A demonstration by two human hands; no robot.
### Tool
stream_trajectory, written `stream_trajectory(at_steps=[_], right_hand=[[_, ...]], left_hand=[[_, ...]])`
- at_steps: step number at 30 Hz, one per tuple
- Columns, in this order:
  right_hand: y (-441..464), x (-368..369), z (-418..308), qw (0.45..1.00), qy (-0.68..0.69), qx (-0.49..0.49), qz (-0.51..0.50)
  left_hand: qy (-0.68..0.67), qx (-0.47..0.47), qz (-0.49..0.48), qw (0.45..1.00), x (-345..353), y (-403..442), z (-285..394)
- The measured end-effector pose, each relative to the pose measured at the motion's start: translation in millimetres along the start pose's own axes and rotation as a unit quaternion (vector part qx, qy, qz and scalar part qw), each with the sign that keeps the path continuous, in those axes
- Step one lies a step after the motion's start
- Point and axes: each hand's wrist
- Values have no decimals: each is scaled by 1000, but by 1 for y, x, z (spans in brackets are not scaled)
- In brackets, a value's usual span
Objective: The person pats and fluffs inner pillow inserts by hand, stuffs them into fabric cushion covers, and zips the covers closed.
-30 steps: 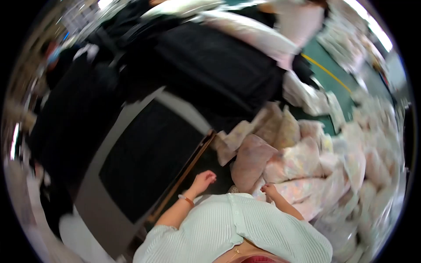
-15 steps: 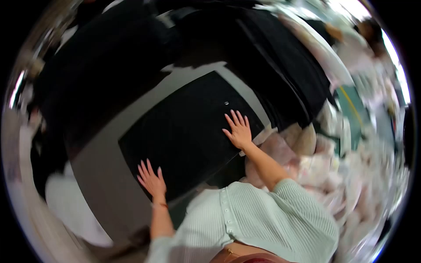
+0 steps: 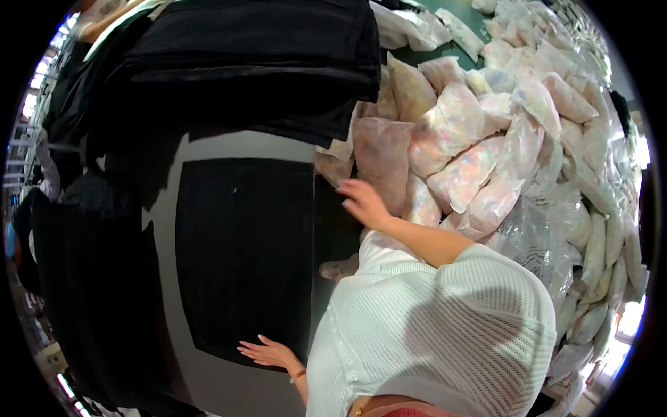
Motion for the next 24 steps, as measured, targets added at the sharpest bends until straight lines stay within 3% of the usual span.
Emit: stream_trajectory(at_steps=[2,4,6,8,9,10,12,14,16,19,21,23,24], right_hand=[[-18,-11,92,962,98,231,111],[-34,-35,194,918,48,389,55],[-55,-61,282,913,-107,382,100],[-48,-103,341,844,-23,522,116],[-59,-112,392,815,-1,552,178],[-70,-117,440,783,17,575,237],[-52,-170,453,713,182,590,334],[-57,-198,498,675,157,597,404],[-50,-217,516,600,184,626,462],[-72,-211,579,584,282,629,429],[-68,-201,601,520,351,633,454],[-82,-182,677,492,375,559,551],[-82,-182,681,491,381,565,542]], left_hand=[[-48,98,63,992,-12,-12,32],[-50,162,48,984,-33,-21,96],[-129,275,17,953,-45,-20,170],[-118,327,-1,938,-64,-16,240],[-117,346,-2,931,-67,-14,270],[-118,361,-3,925,-64,-14,298],[-126,364,57,921,-62,-14,317],[-129,363,52,921,-50,-8,309],[-133,366,50,920,-52,-10,312],[-120,360,42,924,-48,-8,305],[-114,369,33,922,-47,-5,299],[-110,346,33,931,-50,-13,308],[-121,330,23,936,-53,-15,311]])
Point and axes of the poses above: each hand's wrist, its own y-axis towards the middle knuckle, its own x-axis out of the palm, z = x × y, and after that the axes turned 5 degrees about y, right-handed
